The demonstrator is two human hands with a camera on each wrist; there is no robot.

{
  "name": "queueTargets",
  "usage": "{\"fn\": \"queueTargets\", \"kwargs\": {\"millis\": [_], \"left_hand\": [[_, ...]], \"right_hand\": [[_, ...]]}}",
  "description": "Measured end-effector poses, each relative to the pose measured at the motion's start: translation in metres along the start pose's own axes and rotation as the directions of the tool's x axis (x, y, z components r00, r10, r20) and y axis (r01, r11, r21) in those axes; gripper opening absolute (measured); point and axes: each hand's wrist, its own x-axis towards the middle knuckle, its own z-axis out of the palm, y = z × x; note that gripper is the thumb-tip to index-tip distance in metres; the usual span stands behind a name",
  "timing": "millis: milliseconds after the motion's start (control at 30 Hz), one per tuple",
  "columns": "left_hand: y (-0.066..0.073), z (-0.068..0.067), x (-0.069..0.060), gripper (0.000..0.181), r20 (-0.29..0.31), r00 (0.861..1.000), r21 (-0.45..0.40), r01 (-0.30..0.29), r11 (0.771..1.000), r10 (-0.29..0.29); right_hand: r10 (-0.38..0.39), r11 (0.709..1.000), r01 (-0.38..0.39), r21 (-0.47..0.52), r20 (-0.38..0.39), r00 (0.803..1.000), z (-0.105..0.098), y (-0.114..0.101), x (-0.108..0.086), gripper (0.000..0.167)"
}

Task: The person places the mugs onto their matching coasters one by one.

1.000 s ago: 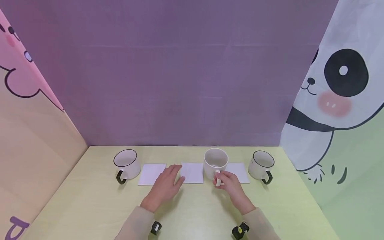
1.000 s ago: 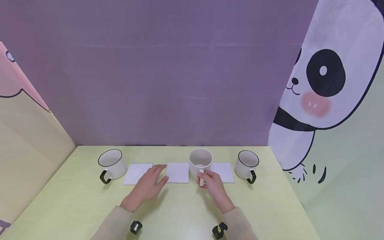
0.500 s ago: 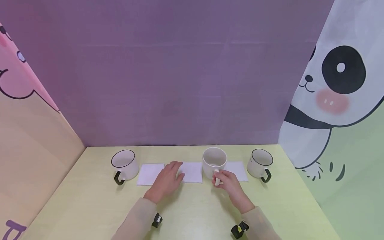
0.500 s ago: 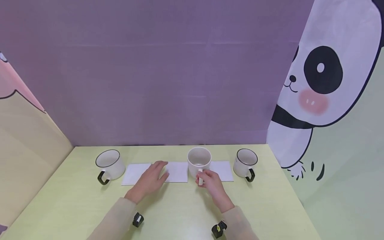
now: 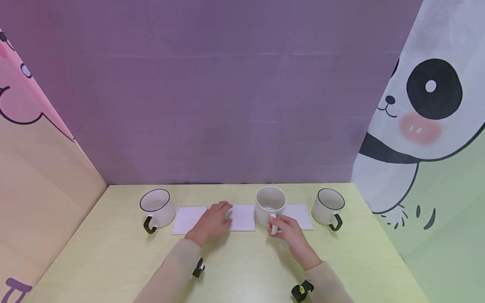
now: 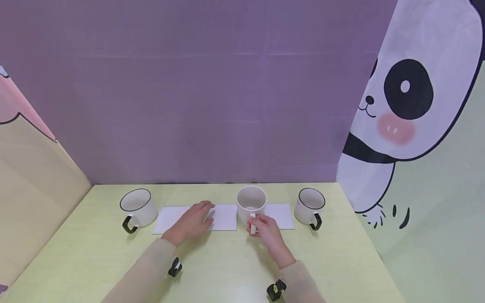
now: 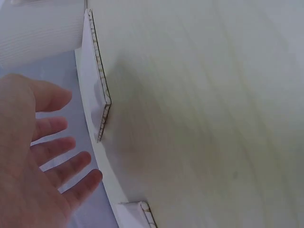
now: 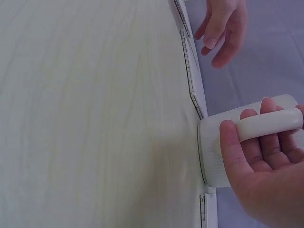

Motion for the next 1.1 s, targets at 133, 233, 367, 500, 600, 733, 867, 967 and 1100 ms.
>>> {"fn": "queueTargets", "kwargs": {"millis": [133, 233, 367, 500, 600, 733, 867, 967, 1100], "left_hand": [[-0.003, -0.002, 0.004, 0.046, 0.056, 0.998, 0.018, -0.012, 1.0, 0.011], [-0.006, 0.0, 0.006, 0.047, 0.098, 0.995, 0.033, -0.018, 0.999, 0.015], [-0.009, 0.002, 0.007, 0.047, 0.141, 0.99, 0.052, -0.018, 0.998, 0.011], [-0.01, 0.003, 0.007, 0.047, 0.153, 0.988, 0.059, -0.009, 0.998, -0.001], [-0.011, 0.004, 0.008, 0.047, 0.151, 0.988, 0.067, 0.002, 0.998, -0.012], [-0.011, 0.006, 0.008, 0.048, 0.159, 0.987, 0.07, 0.017, 0.997, -0.028], [-0.012, 0.007, 0.007, 0.05, 0.172, 0.985, 0.064, 0.022, 0.998, -0.032], [-0.013, 0.009, 0.007, 0.051, 0.174, 0.984, 0.061, 0.026, 0.998, -0.036], [-0.014, 0.01, 0.006, 0.053, 0.173, 0.984, 0.06, 0.039, 0.997, -0.049]], "right_hand": [[-0.002, 1.0, 0.002, -0.006, 0.007, 1.0, -0.001, 0.001, 0.0, 0.028], [-0.004, 1.0, 0.004, -0.002, 0.011, 1.0, 0.0, 0.001, 0.0, 0.029], [-0.003, 1.0, 0.003, 0.005, 0.01, 1.0, 0.0, 0.001, 0.0, 0.028], [-0.005, 1.0, 0.005, -0.002, 0.011, 1.0, 0.0, 0.001, -0.001, 0.028], [-0.002, 1.0, 0.003, -0.006, 0.014, 1.0, -0.001, 0.0, -0.001, 0.028], [0.007, 1.0, -0.007, -0.002, 0.015, 1.0, -0.001, 0.0, -0.001, 0.028], [0.009, 1.0, -0.009, 0.011, 0.014, 1.0, -0.001, -0.001, -0.003, 0.029], [0.005, 1.0, -0.005, 0.018, 0.013, 1.0, -0.001, -0.002, -0.004, 0.028], [-0.003, 1.0, 0.003, 0.014, 0.022, 1.0, -0.001, -0.001, -0.003, 0.028]]}}
